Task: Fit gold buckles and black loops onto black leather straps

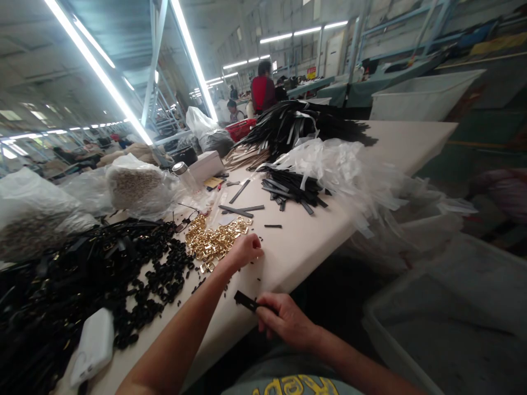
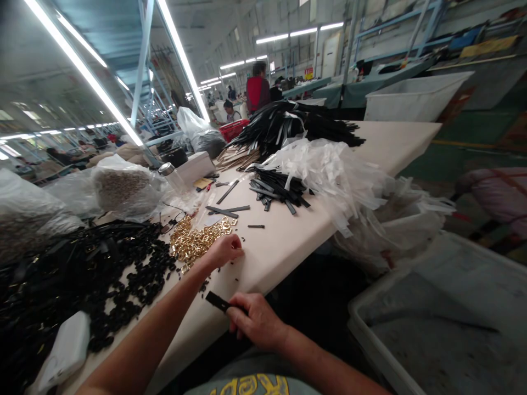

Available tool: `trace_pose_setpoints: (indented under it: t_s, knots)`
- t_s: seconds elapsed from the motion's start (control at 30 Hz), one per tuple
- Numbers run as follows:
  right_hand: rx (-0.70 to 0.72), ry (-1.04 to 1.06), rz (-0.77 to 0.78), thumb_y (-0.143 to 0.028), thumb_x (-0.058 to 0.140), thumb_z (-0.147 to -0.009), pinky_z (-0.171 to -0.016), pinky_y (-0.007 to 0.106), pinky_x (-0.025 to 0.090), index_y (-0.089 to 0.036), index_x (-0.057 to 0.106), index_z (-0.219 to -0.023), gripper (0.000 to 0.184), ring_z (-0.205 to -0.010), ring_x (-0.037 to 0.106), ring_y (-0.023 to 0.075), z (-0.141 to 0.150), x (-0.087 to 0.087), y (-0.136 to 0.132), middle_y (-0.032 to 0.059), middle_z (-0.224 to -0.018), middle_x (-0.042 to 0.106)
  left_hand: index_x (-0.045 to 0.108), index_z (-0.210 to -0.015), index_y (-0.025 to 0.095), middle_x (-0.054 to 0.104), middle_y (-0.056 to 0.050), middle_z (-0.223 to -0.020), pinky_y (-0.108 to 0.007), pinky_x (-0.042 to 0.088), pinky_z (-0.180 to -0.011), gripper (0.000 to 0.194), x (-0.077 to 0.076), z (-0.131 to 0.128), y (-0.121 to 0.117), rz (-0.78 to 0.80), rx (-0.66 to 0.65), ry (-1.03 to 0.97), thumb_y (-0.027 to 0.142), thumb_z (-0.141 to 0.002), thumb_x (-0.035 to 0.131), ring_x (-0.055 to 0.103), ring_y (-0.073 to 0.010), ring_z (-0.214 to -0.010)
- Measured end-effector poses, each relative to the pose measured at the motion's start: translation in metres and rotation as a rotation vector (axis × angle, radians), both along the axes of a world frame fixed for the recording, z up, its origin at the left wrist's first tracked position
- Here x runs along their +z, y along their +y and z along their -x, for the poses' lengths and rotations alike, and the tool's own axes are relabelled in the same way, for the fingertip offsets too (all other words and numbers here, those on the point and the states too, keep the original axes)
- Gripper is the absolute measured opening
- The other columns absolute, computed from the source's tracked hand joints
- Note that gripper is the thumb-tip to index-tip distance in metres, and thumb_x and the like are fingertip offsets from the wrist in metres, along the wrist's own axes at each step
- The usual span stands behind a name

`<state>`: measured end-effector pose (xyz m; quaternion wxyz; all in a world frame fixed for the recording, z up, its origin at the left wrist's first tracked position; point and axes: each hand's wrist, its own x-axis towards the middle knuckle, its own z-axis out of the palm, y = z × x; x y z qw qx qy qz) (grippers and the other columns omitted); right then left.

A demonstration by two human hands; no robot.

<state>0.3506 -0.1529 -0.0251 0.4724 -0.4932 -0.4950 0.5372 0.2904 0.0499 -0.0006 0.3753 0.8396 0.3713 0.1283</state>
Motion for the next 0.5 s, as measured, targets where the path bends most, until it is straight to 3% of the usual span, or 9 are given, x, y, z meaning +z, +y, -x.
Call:
trace_pose_setpoints:
  t_s: [0.13,0.27,0.5]
  knots:
    - [-0.097,-0.01,0.035,-0.037,0.052,-0.088,-0.043,0.017,0.04,-0.016,0.06,-0.085,0.022,-0.041,0.048,0.0078,-0.006,0.001,0.004,-0.0048,-0.053,0.056,0.065,-0.075,0.017,0.061,0.002,-0.058,-0.026,0.046,-0.055,0.018,-0.001,0.014,-0.017,0.184,0.109,-0.202,0.033,-0.069,0.069,0.057,-0.0125,-0.052]
    - [-0.186,-0.052,0.046,-0.038,0.051,-0.089,-0.039,0.017,0.036,-0.017,0.059,-0.082,0.023,-0.037,0.044,0.0077,-0.011,0.001,0.01,-0.0061,-0.048,0.052,0.063,-0.081,0.016,0.065,-0.001,-0.065,-0.028,0.052,-0.06,0.031,0.007,0.035,-0.037,0.352,0.22,-0.384,0.044,-0.069,0.07,0.064,-0.0142,-0.058]
    - [-0.242,-0.065,0.017,-0.034,0.051,-0.089,-0.04,0.018,0.036,-0.019,0.056,-0.077,0.021,-0.038,0.045,0.0077,-0.004,0.01,0.018,-0.0059,-0.048,0.051,0.066,-0.08,0.016,0.071,-0.003,-0.073,-0.024,0.053,-0.066,0.025,0.02,0.062,-0.074,0.576,0.358,-0.706,0.033,-0.067,0.08,0.068,-0.0155,-0.072]
